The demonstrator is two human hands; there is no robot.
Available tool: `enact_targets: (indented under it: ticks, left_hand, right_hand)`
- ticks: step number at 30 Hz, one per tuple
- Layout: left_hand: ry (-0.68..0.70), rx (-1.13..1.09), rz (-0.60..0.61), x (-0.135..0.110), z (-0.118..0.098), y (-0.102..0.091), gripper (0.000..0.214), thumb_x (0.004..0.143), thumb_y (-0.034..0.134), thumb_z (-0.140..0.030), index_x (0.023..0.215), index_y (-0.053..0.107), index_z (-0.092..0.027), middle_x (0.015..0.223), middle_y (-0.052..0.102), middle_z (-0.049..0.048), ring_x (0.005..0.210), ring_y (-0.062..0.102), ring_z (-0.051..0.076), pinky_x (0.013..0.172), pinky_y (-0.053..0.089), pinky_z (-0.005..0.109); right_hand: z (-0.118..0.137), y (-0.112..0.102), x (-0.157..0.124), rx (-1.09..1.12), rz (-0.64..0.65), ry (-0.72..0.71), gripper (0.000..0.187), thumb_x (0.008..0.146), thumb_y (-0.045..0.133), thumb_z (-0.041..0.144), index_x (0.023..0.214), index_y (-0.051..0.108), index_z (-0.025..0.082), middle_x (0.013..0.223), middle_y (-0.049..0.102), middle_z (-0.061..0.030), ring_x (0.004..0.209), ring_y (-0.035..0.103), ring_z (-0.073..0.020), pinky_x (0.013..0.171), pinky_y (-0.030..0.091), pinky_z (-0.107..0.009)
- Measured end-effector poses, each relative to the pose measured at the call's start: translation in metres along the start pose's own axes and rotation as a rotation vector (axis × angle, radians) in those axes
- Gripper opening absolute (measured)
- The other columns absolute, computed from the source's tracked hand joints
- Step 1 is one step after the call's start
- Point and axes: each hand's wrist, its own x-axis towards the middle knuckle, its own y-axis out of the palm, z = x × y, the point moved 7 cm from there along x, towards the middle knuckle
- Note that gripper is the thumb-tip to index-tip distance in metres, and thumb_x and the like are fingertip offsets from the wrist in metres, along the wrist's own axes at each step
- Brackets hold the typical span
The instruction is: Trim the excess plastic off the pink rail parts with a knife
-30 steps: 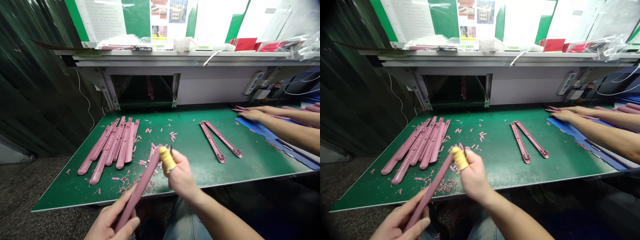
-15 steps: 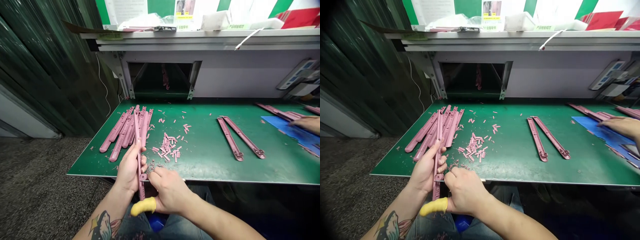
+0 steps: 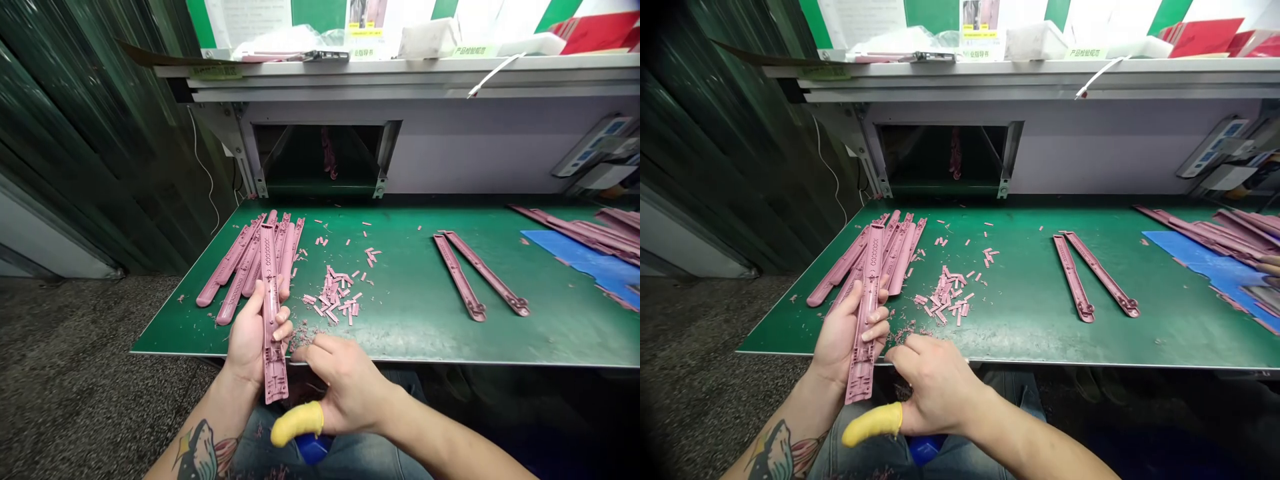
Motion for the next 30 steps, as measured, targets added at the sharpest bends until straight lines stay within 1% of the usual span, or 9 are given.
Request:
enact_targets:
  ticks: [4, 10, 12, 16, 18, 20, 23, 25, 30]
  left_hand:
    - [-0.036, -0.106, 0.09, 0.0, 0.006, 0.01, 0.035, 0.099, 0.034, -0.031, 0.121, 0.052, -0.011, 0.076, 0.059, 0.0007, 0.04, 0.046, 0.002, 0.028, 0.036, 0.01]
    - [-0.045, -0.195, 0.153, -0.002, 0.008, 0.02, 0.038, 0.1, 0.031, -0.029, 0.122, 0.052, -0.007, 0.076, 0.057, 0.0016, 0.039, 0.042, 0.0, 0.026, 0.032, 0.007]
    - [-0.034, -0.192, 0.15, -0.002, 0.005, 0.019, 0.037, 0.099, 0.031, -0.028, 0.121, 0.053, -0.006, 0.076, 0.056, 0.0014, 0.039, 0.041, 0.0, 0.026, 0.032, 0.008]
    - [0.02, -0.12, 0.063, 0.004, -0.005, 0.002, 0.031, 0.097, 0.035, -0.022, 0.114, 0.056, -0.007, 0.074, 0.054, 0.0006, 0.044, 0.048, 0.001, 0.031, 0.037, 0.007]
    - [0.056, -0.036, -0.015, 0.009, -0.009, -0.008, 0.021, 0.093, 0.046, -0.019, 0.107, 0.059, -0.009, 0.076, 0.056, 0.0003, 0.049, 0.054, 0.001, 0.034, 0.041, 0.007]
    - [0.087, 0.079, -0.081, 0.014, -0.011, -0.015, 0.014, 0.086, 0.06, -0.016, 0.099, 0.061, -0.011, 0.082, 0.06, 0.001, 0.054, 0.059, 0.003, 0.035, 0.044, 0.008]
    - [0.1, 0.256, -0.112, 0.019, -0.008, -0.01, 0.023, 0.076, 0.07, -0.012, 0.098, 0.065, -0.012, 0.09, 0.063, 0.0028, 0.057, 0.062, 0.006, 0.033, 0.045, 0.011]
    - [0.094, 0.348, -0.101, 0.021, -0.004, -0.002, 0.029, 0.074, 0.073, -0.012, 0.102, 0.067, -0.014, 0.092, 0.063, 0.0034, 0.056, 0.061, 0.006, 0.033, 0.046, 0.012]
    - [0.059, 0.493, -0.08, 0.025, 0.005, 0.012, 0.043, 0.073, 0.074, -0.016, 0.115, 0.065, -0.018, 0.093, 0.064, 0.005, 0.053, 0.058, 0.006, 0.034, 0.045, 0.013]
  right_hand:
    - [-0.001, 0.006, 0.009, -0.079, 0.016, -0.03, 0.065, 0.079, 0.039, 0.08, 0.065, 0.051, 0.018, 0.063, 0.051, -0.0007, 0.054, 0.043, -0.0116, 0.049, 0.026, -0.025]
    - [0.02, 0.004, -0.003, 0.093, 0.009, -0.132, 0.049, 0.097, 0.031, 0.047, 0.062, 0.052, 0.019, 0.056, 0.049, -0.0002, 0.048, 0.037, -0.0115, 0.046, 0.023, -0.027]
    - [0.023, 0.015, -0.019, 0.381, -0.001, -0.015, 0.05, 0.096, 0.03, 0.049, 0.069, 0.058, 0.018, 0.056, 0.051, -0.0005, 0.049, 0.041, -0.0114, 0.047, 0.03, -0.024]
    - [0.013, 0.074, -0.075, 1.143, 0.01, 0.494, 0.065, 0.086, 0.036, 0.072, 0.109, 0.061, 0.017, 0.055, 0.049, 0.0023, 0.043, 0.042, -0.0103, 0.042, 0.033, -0.02]
    - [0.014, 0.09, -0.091, 1.253, 0.112, 0.568, 0.06, 0.084, 0.045, 0.069, 0.104, 0.066, 0.017, 0.058, 0.054, -0.0004, 0.046, 0.048, -0.011, 0.043, 0.036, -0.02]
    - [0.007, 0.073, -0.084, 1.123, 0.105, 0.525, 0.046, 0.085, 0.055, 0.059, 0.096, 0.07, 0.017, 0.067, 0.062, -0.0047, 0.058, 0.057, -0.0141, 0.052, 0.043, -0.023]
    - [-0.009, 0.008, -0.048, 0.672, -0.084, 0.355, 0.031, 0.086, 0.062, 0.039, 0.108, 0.07, 0.019, 0.083, 0.067, -0.0084, 0.073, 0.06, -0.0168, 0.067, 0.047, -0.028]
    - [-0.014, -0.023, -0.026, 0.45, -0.112, 0.269, 0.027, 0.085, 0.065, 0.035, 0.106, 0.07, 0.019, 0.084, 0.066, -0.0077, 0.072, 0.059, -0.0159, 0.067, 0.046, -0.028]
    - [-0.026, -0.033, -0.016, 0.227, -0.023, 0.241, 0.024, 0.086, 0.064, 0.035, 0.105, 0.071, 0.023, 0.085, 0.065, -0.0056, 0.071, 0.059, -0.0152, 0.066, 0.046, -0.027]
